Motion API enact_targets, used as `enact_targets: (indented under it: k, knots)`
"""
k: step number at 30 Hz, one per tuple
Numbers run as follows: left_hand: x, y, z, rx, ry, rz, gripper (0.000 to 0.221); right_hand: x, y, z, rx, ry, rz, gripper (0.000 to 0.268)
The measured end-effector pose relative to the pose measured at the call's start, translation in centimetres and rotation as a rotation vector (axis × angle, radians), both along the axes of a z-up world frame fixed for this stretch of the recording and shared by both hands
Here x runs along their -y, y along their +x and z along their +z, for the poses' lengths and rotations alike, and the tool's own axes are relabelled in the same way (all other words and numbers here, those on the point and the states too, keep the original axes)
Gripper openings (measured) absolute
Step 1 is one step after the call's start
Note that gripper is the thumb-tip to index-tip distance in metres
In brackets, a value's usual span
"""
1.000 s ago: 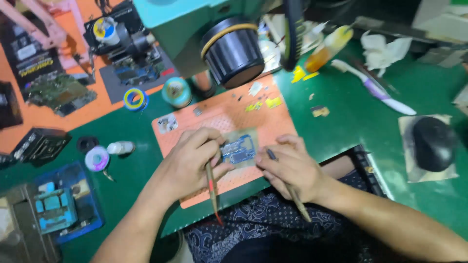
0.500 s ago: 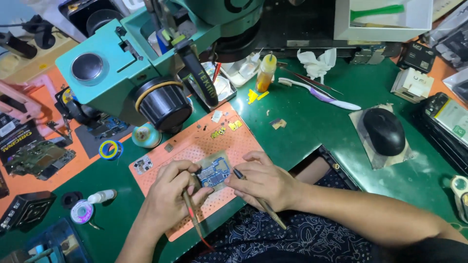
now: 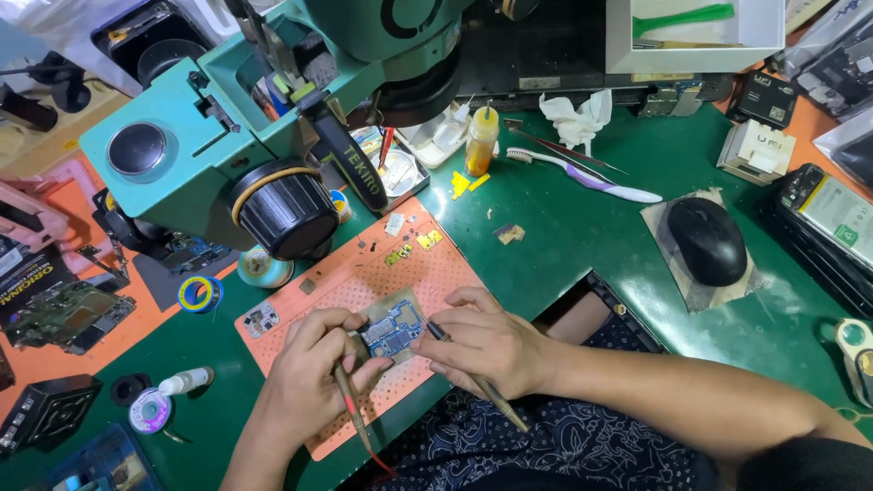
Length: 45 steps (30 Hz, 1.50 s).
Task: Soldering and repairing a mobile phone motherboard using specialized tools at a repair station.
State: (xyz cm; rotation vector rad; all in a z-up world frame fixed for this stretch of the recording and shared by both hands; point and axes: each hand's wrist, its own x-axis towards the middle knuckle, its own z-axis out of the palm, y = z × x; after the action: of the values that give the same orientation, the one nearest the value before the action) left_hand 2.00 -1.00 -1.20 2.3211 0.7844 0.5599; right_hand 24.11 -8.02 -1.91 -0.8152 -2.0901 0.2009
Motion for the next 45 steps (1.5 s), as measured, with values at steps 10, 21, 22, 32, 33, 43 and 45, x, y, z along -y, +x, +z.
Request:
enact_targets:
  k: [10, 21, 22, 32, 33, 43, 45]
  knots:
    - [0.0, 0.1, 0.3, -0.004, -0.008, -0.003, 0.030, 0.0, 0.0, -0.1, 0.017, 0.001, 0.006, 0.021]
    - [0.1, 0.1, 0.5, -0.005, -0.027, 0.003, 0.029, -0.1, 0.1, -0.1, 0.029, 0.007, 0.001, 0.023]
    - [0.1, 0.0, 0.4, -0.004, -0.028, 0.003, 0.029, -0.1, 0.1, -0.1, 0.029, 0.007, 0.001, 0.023]
    - [0.0, 0.1, 0.4, -0.004, -0.020, 0.010, 0.030, -0.1, 0.1, -0.1, 0.029, 0.000, 0.004, 0.019]
    - [0.0, 0.1, 0.4, 0.005, -0.012, 0.003, 0.029, -0.1, 0.1, 0.0, 0.031, 0.004, -0.001, 0.019]
    - [-0.2, 0.2, 0.3, -0.016, -0.028, 0.015, 0.030, 0.1, 0.3, -0.6, 0.029, -0.009, 0.007, 0.026]
    - [-0.3, -0.2, 0.0, 0.032, 0.047, -0.038, 0.030, 0.2, 0.0, -1.3, -0.001, -0.010, -0.021, 0.033]
